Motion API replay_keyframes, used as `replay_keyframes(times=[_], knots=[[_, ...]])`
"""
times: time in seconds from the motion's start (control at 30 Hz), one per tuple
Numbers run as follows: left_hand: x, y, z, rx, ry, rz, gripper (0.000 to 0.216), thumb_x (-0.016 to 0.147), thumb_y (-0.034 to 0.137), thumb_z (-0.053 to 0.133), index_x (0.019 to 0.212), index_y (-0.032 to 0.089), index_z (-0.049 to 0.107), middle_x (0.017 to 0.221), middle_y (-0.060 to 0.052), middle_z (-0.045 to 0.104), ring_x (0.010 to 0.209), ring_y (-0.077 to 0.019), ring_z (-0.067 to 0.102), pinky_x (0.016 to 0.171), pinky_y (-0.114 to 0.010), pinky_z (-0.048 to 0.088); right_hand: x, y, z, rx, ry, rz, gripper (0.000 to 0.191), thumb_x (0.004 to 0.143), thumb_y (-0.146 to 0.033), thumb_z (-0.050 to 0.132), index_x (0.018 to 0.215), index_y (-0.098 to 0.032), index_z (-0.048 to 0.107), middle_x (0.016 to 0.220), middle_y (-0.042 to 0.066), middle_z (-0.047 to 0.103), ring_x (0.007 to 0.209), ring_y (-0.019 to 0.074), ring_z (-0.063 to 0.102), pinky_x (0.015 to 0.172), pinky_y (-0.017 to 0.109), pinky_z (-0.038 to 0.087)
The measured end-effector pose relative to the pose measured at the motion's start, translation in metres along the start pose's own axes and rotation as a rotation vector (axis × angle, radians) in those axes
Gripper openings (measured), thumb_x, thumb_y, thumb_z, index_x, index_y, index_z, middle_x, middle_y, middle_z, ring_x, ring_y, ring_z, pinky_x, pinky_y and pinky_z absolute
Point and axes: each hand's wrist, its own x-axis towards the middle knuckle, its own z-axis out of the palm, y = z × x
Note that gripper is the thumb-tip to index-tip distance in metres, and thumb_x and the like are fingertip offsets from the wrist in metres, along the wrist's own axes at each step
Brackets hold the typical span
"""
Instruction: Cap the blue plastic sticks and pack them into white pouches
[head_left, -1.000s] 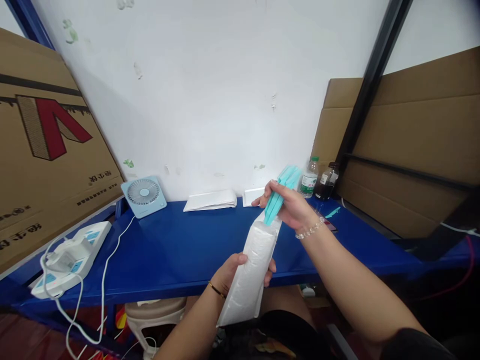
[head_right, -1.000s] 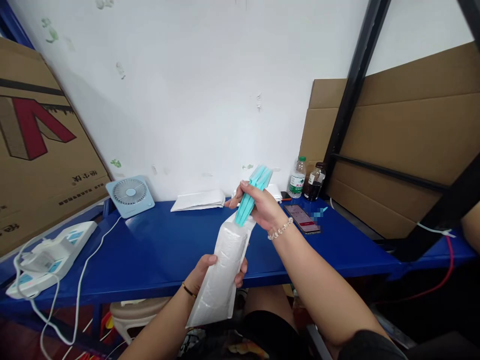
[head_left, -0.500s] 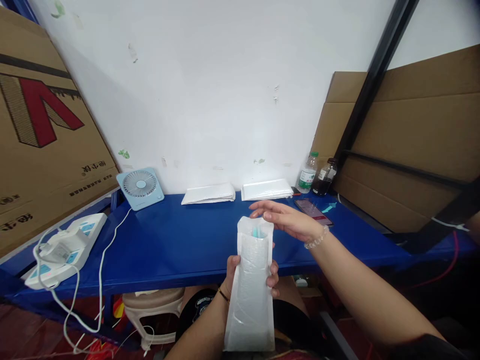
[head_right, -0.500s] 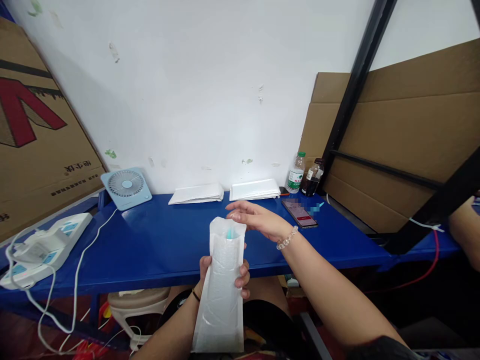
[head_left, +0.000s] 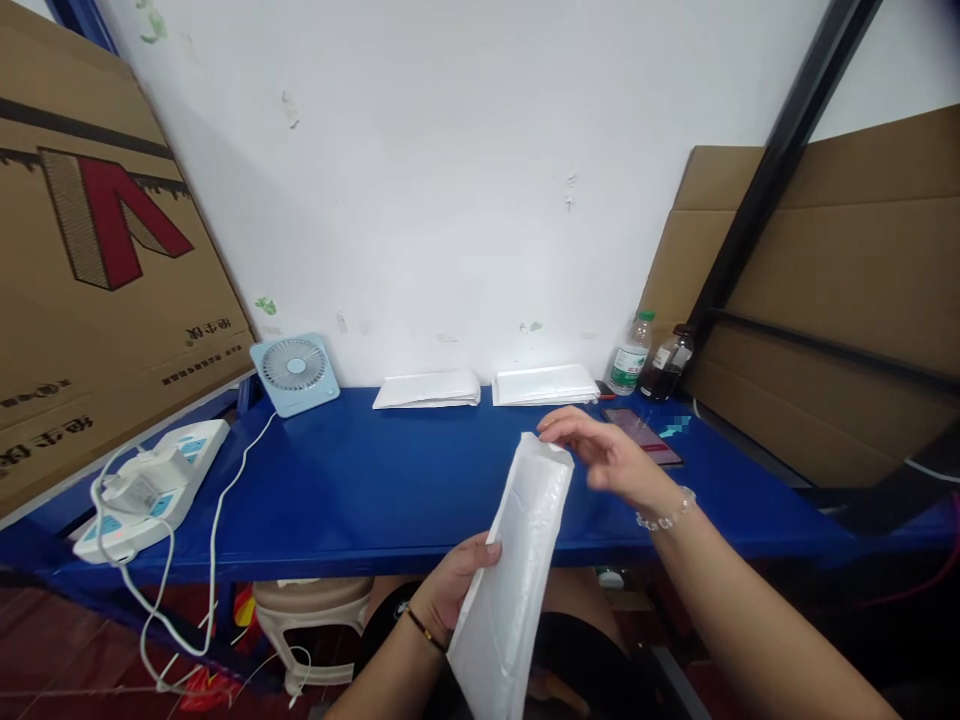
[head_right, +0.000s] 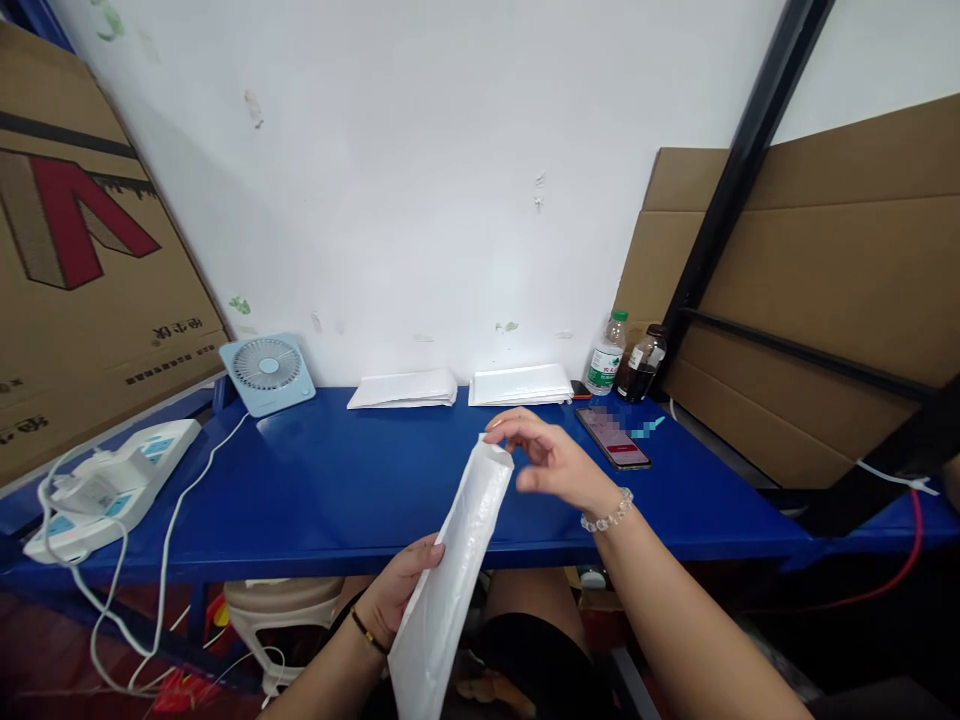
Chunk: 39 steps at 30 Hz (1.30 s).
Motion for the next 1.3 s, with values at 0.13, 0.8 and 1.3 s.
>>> replay_keyframes(times=[0.13,0.8,1.3], knots=[[0.002,0.01,0.001,-0.149,-0.155,-0.129,0.04,0.084,0.036,0.057,0.114,0.009,0.058,0.074,-0.005,0.065,0.052,-0.0122,0.062,0.049,-0.02,0.046,0.009,0.013,0.005,-0.06,-0.158,0.001,0.049,0.067,-0.041,0.076,0.112,-0.023,0.065,0.122,0.009,0.059,0.114,0.0263,0.052,0.098,0.04,0.04],[-0.012,0.086,-0.021,-0.632,0.146,0.482,0.038,0.088,0.033,0.043,0.122,0.019,0.051,0.079,-0.002,0.055,0.063,-0.0116,0.05,0.058,-0.026,0.039,0.196,0.178,-0.032,-0.506,0.634,0.479,0.045,0.076,-0.032,0.059,0.117,-0.012,0.058,0.128,0.016,0.051,0.117,0.0257,0.047,0.1,0.036,0.034],[-0.008,0.087,-0.011,-0.505,0.265,0.461,0.02,0.085,0.029,0.051,0.1,0.018,0.059,0.074,0.001,0.052,0.058,-0.0077,0.049,0.054,-0.023,0.039,0.114,0.16,-0.146,-0.572,0.917,0.639,0.04,0.057,-0.01,0.059,0.097,-0.015,0.059,0.085,0.007,0.061,0.091,0.0245,0.057,0.082,0.036,0.045]])
